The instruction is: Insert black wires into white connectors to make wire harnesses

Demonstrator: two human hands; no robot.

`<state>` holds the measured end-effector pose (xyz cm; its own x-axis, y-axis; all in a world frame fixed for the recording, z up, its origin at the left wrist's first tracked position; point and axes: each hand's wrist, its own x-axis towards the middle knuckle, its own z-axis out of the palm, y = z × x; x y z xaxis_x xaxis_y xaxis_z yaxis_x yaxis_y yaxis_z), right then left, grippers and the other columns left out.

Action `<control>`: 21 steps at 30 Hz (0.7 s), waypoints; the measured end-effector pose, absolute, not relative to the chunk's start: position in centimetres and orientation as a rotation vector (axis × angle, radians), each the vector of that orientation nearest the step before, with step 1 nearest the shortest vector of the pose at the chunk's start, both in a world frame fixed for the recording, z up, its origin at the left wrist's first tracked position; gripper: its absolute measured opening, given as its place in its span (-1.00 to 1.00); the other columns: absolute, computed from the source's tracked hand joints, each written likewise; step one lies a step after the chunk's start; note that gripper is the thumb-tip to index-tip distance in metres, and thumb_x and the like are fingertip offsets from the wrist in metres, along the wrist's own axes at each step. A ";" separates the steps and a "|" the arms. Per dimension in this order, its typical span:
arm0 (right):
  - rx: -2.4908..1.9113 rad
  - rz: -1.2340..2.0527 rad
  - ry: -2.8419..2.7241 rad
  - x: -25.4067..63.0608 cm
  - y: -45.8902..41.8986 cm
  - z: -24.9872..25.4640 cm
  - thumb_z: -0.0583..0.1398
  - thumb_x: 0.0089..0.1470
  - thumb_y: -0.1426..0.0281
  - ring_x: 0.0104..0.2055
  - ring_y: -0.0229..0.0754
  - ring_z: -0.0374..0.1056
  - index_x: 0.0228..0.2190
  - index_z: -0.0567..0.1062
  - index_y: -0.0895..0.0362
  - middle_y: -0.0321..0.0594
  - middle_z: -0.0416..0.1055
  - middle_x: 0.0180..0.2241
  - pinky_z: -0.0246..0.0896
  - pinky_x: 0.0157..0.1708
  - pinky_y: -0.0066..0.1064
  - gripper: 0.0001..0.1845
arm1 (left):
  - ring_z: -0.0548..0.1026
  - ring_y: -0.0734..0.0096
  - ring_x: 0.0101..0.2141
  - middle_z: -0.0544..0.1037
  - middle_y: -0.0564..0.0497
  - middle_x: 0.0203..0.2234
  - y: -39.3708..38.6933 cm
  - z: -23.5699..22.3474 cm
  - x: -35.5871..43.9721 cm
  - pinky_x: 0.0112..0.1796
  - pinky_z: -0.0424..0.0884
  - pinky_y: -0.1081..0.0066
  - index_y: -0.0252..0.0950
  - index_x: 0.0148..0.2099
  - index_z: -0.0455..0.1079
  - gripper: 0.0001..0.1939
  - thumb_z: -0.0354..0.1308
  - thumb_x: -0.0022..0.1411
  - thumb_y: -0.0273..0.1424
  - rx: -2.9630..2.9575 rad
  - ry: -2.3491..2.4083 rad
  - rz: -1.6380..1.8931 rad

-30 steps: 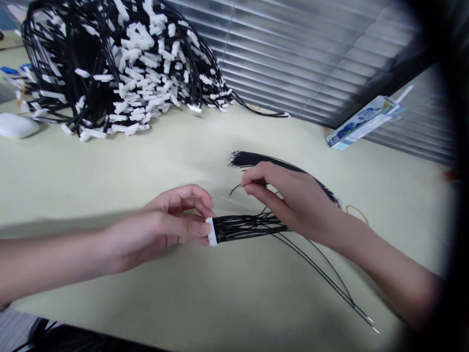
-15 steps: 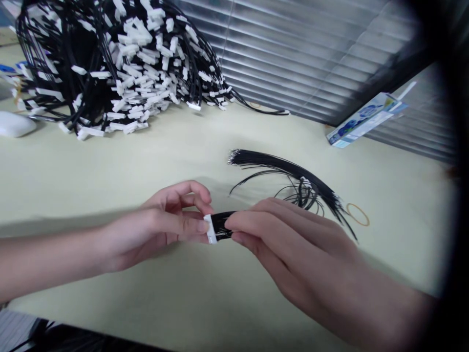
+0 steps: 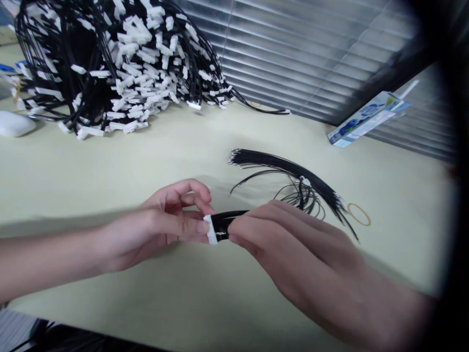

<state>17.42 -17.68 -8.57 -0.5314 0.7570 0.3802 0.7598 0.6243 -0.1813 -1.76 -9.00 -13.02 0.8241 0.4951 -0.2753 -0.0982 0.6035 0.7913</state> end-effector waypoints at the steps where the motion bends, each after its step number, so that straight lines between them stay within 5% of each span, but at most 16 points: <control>1: -1.185 0.005 -2.450 17.4 -17.6 -8.5 -0.03 0.17 0.57 -0.42 -0.31 0.13 -0.26 0.38 0.17 -0.35 0.29 -0.45 0.06 -0.43 -0.43 -0.78 | 0.43 0.58 -0.39 0.45 0.14 -0.40 -9.0 -13.0 -1.7 -0.35 0.38 0.61 -0.26 -0.24 0.30 -0.77 0.14 0.11 -0.67 0.862 0.502 0.363; 8: -1.142 0.101 -2.469 17.9 -17.9 -8.6 0.03 0.13 0.62 -0.24 -0.29 0.19 -0.34 0.37 0.22 -0.25 0.33 -0.25 0.09 -0.25 -0.43 -0.85 | 0.43 0.56 -0.38 0.44 0.12 -0.37 -9.0 -12.9 -2.0 -0.33 0.38 0.56 -0.25 -0.23 0.30 -0.76 0.15 0.10 -0.66 0.840 0.495 0.367; 21: -1.222 0.315 -2.358 17.8 -17.8 -8.3 0.01 0.12 0.59 -0.37 -0.33 0.21 -0.34 0.35 0.14 -0.30 0.33 -0.40 0.09 -0.35 -0.48 -0.83 | 0.46 0.51 -0.38 0.45 0.12 -0.38 -9.0 -12.8 -2.1 -0.31 0.39 0.53 -0.23 -0.23 0.30 -0.74 0.18 0.07 -0.63 0.853 0.517 0.348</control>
